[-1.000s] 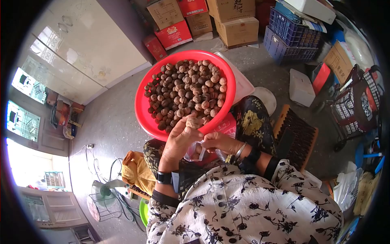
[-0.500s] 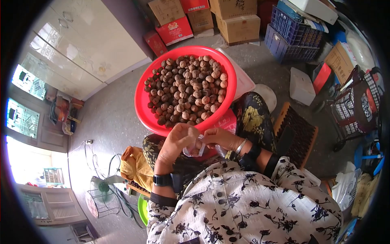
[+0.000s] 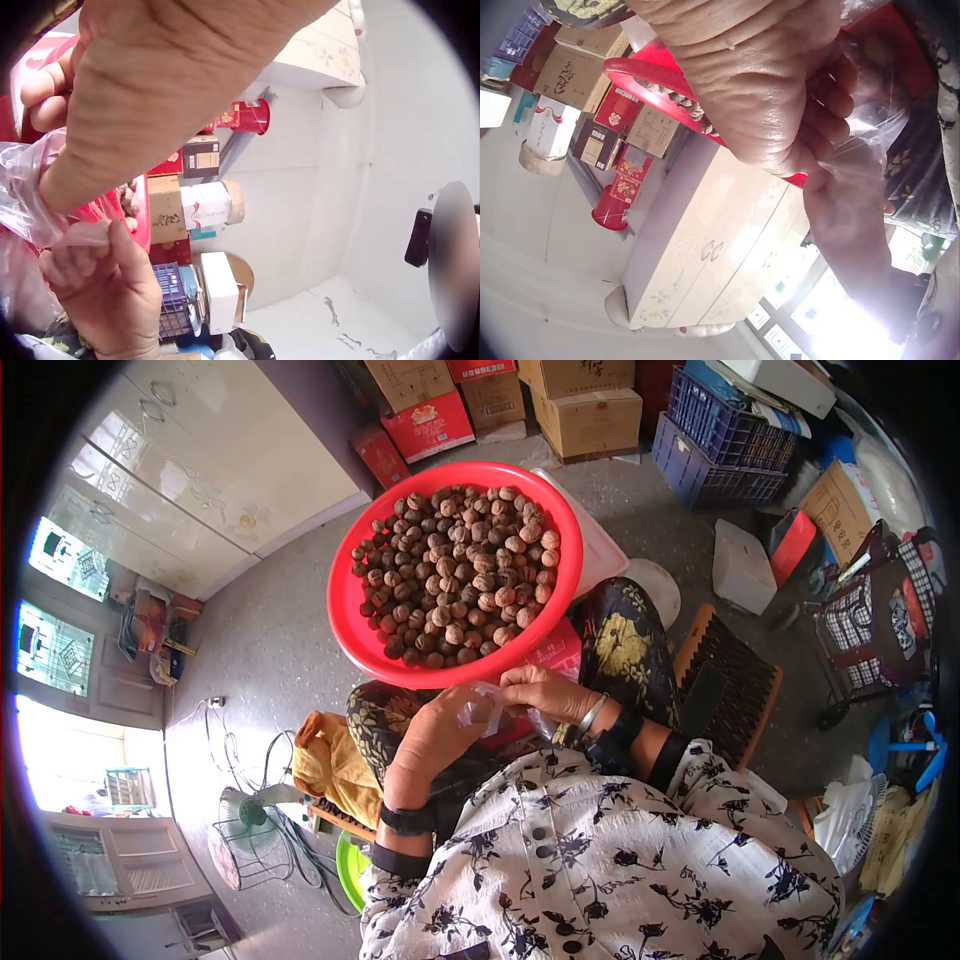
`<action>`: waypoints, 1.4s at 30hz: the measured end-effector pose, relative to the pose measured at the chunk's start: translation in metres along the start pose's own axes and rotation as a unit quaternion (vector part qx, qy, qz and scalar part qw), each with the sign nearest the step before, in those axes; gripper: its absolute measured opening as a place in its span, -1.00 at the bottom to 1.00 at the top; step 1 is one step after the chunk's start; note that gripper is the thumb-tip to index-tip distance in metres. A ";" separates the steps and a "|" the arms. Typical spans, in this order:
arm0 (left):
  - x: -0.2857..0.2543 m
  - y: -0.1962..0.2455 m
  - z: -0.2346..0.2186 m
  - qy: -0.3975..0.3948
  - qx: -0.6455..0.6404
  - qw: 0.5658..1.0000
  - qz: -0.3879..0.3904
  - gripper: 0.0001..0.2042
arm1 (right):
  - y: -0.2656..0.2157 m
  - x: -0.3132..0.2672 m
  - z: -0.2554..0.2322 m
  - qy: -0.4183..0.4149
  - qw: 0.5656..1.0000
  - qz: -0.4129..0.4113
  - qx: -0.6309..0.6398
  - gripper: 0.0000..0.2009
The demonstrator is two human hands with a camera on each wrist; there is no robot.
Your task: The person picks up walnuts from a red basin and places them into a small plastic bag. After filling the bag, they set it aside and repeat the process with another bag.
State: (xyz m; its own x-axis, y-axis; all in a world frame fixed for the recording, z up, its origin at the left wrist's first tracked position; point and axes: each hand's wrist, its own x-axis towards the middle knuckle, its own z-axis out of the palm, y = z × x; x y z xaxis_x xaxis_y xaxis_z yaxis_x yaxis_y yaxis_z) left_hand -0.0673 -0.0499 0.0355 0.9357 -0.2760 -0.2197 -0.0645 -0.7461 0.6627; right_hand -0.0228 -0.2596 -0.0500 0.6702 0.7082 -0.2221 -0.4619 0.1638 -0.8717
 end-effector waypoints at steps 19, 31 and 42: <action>0.024 -0.024 -0.022 0.201 -0.007 0.979 0.027 -0.88 | -0.002 0.001 0.005 0.004 1.000 0.012 0.005 -0.80; 0.102 -0.056 -0.013 0.118 0.029 0.992 0.031 -0.68 | 0.002 -0.001 -0.002 -0.010 1.000 -0.006 -0.016 -0.81; 0.097 -0.062 -0.020 0.078 -0.267 0.959 -0.055 -0.69 | 0.001 -0.002 0.000 -0.007 1.000 0.002 -0.004 -0.81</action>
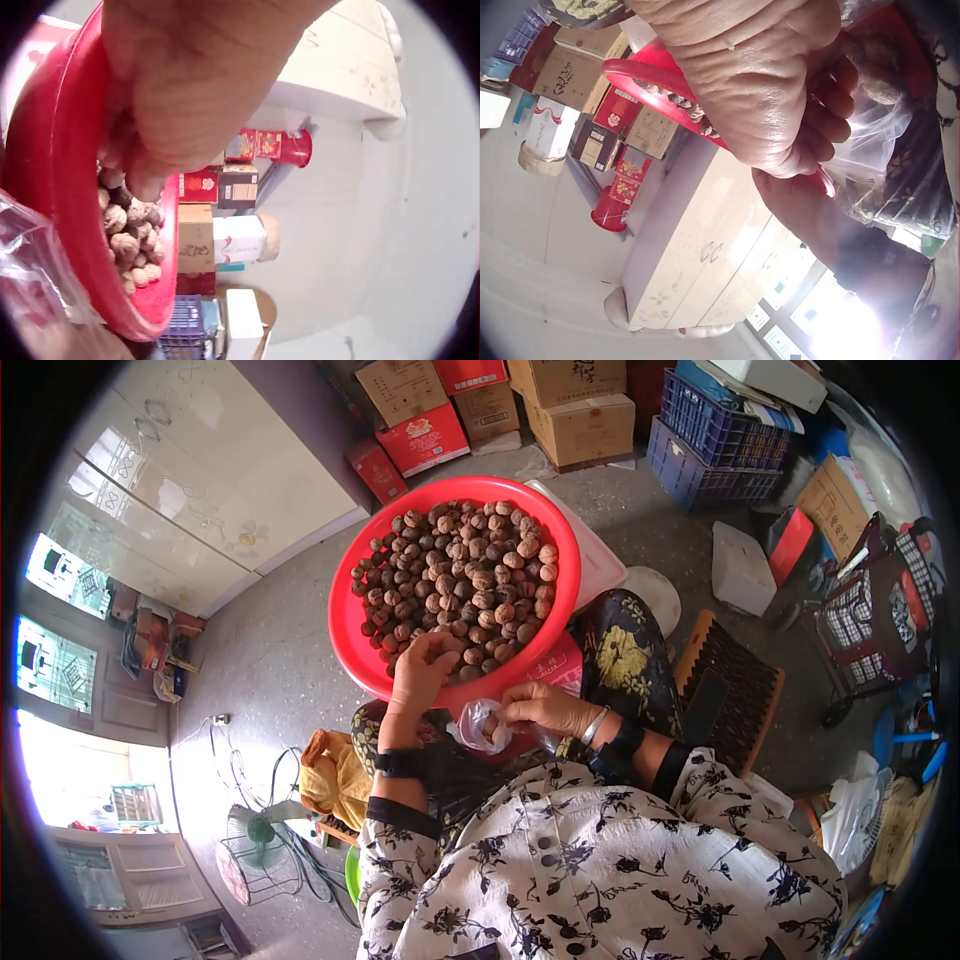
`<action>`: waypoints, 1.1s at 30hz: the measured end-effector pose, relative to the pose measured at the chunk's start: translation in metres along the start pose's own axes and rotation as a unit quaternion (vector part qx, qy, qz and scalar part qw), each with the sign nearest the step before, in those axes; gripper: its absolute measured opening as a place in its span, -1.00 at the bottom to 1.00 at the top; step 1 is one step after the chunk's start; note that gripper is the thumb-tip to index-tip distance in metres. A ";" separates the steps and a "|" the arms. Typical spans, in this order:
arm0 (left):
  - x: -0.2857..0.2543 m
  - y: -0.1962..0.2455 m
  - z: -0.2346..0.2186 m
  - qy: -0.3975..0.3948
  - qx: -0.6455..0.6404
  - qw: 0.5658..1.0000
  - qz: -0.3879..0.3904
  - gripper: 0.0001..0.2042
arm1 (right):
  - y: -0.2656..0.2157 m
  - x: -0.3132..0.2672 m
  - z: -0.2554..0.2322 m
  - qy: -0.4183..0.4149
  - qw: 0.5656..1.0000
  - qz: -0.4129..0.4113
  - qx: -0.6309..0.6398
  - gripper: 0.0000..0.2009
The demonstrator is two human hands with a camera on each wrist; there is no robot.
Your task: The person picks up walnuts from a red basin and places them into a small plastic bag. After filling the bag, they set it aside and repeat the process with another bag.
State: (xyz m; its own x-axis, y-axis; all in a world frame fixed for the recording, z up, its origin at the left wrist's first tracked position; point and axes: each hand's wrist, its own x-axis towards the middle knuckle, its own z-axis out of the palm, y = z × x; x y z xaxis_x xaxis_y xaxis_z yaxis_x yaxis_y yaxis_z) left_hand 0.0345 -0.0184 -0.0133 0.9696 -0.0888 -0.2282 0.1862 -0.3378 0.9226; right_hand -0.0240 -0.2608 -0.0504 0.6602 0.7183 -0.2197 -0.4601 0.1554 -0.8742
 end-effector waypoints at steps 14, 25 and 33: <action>-0.042 0.011 -0.009 -0.044 -0.176 0.982 0.045 -0.64 | -0.003 0.000 0.001 -0.004 1.000 -0.007 0.006 -0.84; -0.087 0.024 -0.006 -0.158 -0.093 0.983 0.006 -0.65 | -0.005 0.001 0.003 0.021 0.999 0.009 -0.036 -0.80; -0.098 0.005 0.016 0.023 0.253 0.957 0.143 -0.77 | -0.003 0.001 0.003 0.000 1.000 0.002 0.017 -0.80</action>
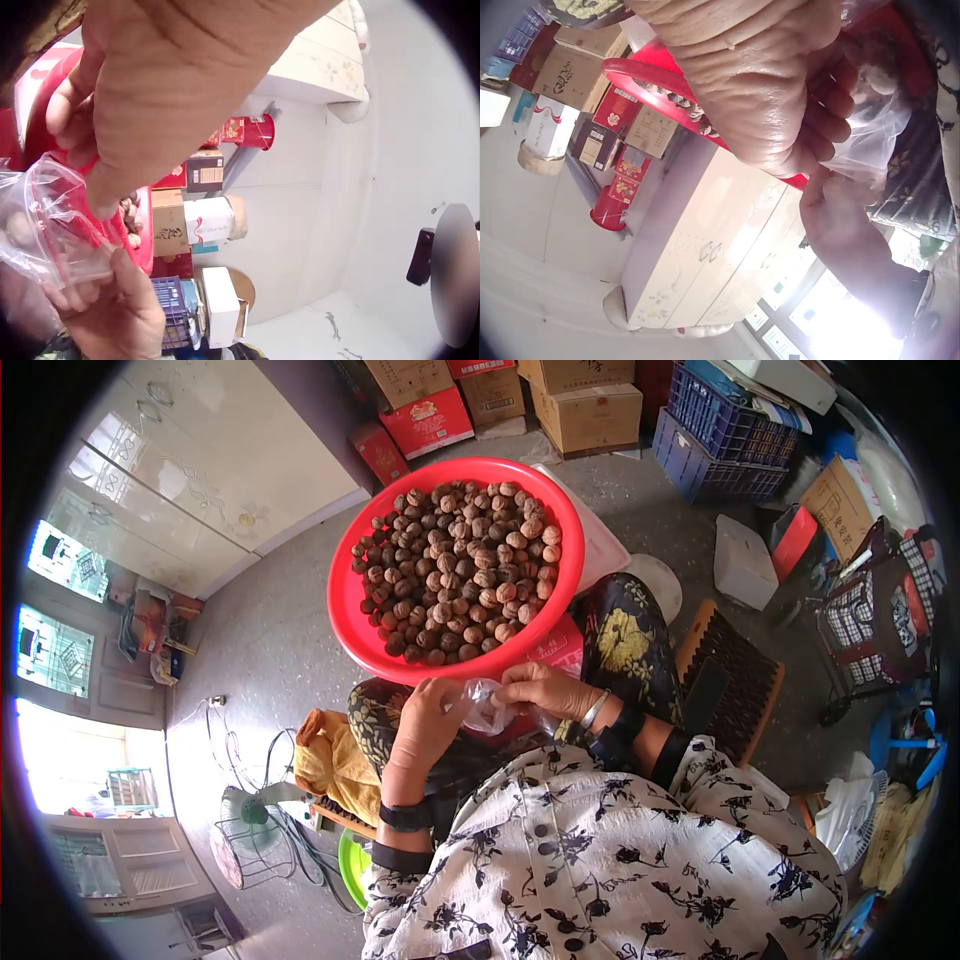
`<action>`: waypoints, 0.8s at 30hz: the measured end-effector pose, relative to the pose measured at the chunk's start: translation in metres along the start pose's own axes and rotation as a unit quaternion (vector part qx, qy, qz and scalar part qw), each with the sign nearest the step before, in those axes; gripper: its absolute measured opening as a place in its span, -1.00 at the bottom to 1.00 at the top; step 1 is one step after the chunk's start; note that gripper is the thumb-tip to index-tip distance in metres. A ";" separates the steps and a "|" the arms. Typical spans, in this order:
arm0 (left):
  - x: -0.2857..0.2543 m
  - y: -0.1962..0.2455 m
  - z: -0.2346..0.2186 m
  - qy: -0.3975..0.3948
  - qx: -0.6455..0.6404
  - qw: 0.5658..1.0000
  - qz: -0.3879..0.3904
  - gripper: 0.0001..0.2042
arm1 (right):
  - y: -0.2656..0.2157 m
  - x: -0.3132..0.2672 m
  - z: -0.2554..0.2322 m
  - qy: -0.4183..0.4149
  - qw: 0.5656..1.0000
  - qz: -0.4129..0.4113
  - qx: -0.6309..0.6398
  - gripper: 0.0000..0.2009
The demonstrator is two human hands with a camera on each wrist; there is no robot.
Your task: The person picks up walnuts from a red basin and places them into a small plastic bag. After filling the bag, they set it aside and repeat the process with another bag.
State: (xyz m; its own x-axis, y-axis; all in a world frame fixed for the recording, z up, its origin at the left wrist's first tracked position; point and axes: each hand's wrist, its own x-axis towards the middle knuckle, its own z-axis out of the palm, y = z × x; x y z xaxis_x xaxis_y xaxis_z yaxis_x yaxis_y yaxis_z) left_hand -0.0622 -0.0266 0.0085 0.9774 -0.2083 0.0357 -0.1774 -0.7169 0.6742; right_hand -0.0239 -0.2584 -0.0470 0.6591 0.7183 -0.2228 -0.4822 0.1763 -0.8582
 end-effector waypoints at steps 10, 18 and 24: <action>-0.014 -0.018 0.031 0.007 0.020 0.995 -0.094 -0.79 | 0.005 0.004 -0.006 -0.001 0.999 -0.017 -0.043 -0.78; -0.010 0.014 0.015 -0.066 -0.200 0.944 -0.254 -0.90 | 0.006 0.002 -0.002 0.011 0.986 -0.011 -0.166 -0.70; -0.013 0.027 0.001 -0.049 -0.258 0.932 -0.249 -0.86 | 0.000 -0.001 -0.002 0.015 0.991 0.032 -0.128 -0.73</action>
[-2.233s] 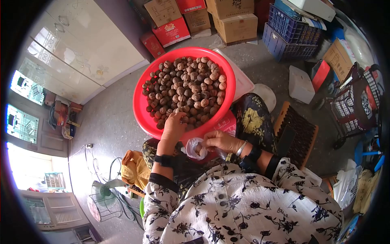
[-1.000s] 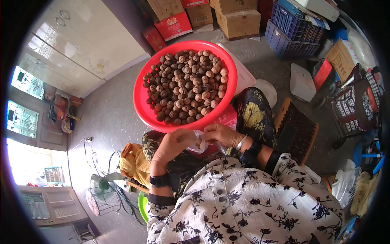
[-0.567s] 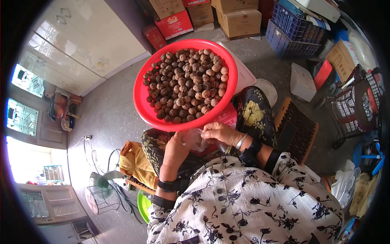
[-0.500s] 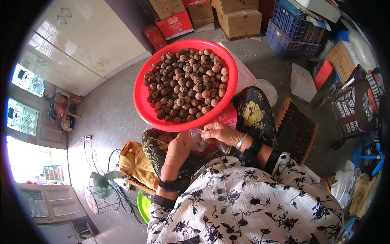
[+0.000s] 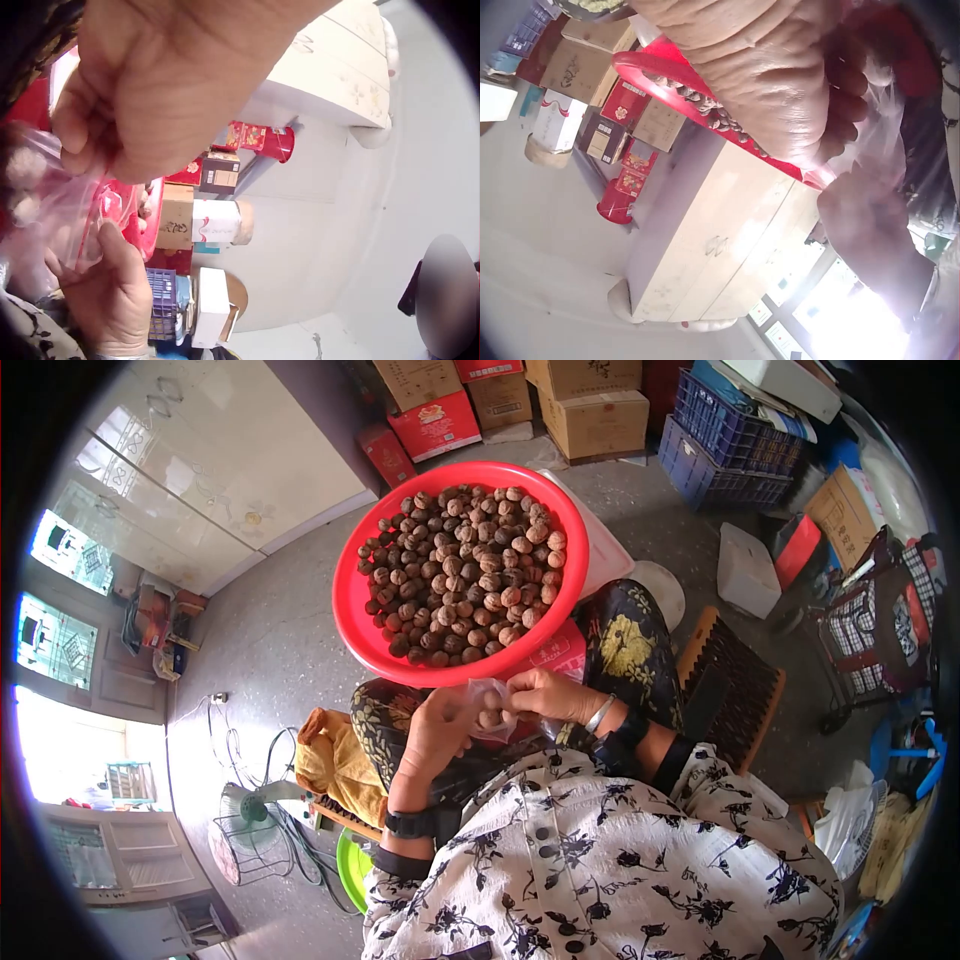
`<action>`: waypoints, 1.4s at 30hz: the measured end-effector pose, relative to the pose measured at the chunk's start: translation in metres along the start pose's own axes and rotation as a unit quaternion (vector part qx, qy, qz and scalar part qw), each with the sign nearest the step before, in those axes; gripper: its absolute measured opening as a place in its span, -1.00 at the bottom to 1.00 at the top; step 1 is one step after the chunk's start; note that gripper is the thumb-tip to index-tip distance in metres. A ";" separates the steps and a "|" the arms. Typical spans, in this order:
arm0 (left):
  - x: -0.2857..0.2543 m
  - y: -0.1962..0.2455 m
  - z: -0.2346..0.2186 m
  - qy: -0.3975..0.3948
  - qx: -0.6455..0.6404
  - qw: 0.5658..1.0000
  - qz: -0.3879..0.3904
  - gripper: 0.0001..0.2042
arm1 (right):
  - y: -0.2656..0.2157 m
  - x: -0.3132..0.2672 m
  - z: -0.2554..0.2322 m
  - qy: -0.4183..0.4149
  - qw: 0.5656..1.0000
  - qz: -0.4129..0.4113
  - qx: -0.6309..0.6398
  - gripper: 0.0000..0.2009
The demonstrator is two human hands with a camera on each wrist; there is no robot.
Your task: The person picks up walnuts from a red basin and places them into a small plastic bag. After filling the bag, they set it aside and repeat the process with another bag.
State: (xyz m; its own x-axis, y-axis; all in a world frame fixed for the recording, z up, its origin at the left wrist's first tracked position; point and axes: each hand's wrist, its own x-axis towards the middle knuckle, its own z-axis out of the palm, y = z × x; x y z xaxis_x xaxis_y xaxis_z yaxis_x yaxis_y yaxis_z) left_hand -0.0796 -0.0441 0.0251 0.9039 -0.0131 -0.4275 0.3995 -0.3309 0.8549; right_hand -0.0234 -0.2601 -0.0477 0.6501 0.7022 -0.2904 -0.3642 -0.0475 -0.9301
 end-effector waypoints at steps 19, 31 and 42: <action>0.010 -0.014 -0.021 -0.027 -0.025 0.999 0.020 -0.90 | 0.001 0.002 0.001 -0.034 0.995 -0.028 0.086 -0.82; 0.074 0.001 -0.068 0.202 0.420 0.848 0.252 -0.80 | 0.001 0.003 0.004 -0.017 0.993 -0.012 0.118 -0.79; 0.115 0.015 -0.067 0.102 0.545 0.832 0.006 -0.66 | -0.001 0.001 0.004 -0.016 0.994 -0.018 0.111 -0.80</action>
State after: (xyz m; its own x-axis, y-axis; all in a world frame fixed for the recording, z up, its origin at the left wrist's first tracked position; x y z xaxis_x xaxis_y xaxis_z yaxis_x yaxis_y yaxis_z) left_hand 0.0405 0.0128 0.0083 0.9583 0.1005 -0.2675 0.1146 -0.9927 0.0373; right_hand -0.0246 -0.2567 -0.0460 0.6458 0.7223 -0.2474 -0.4808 0.1331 -0.8667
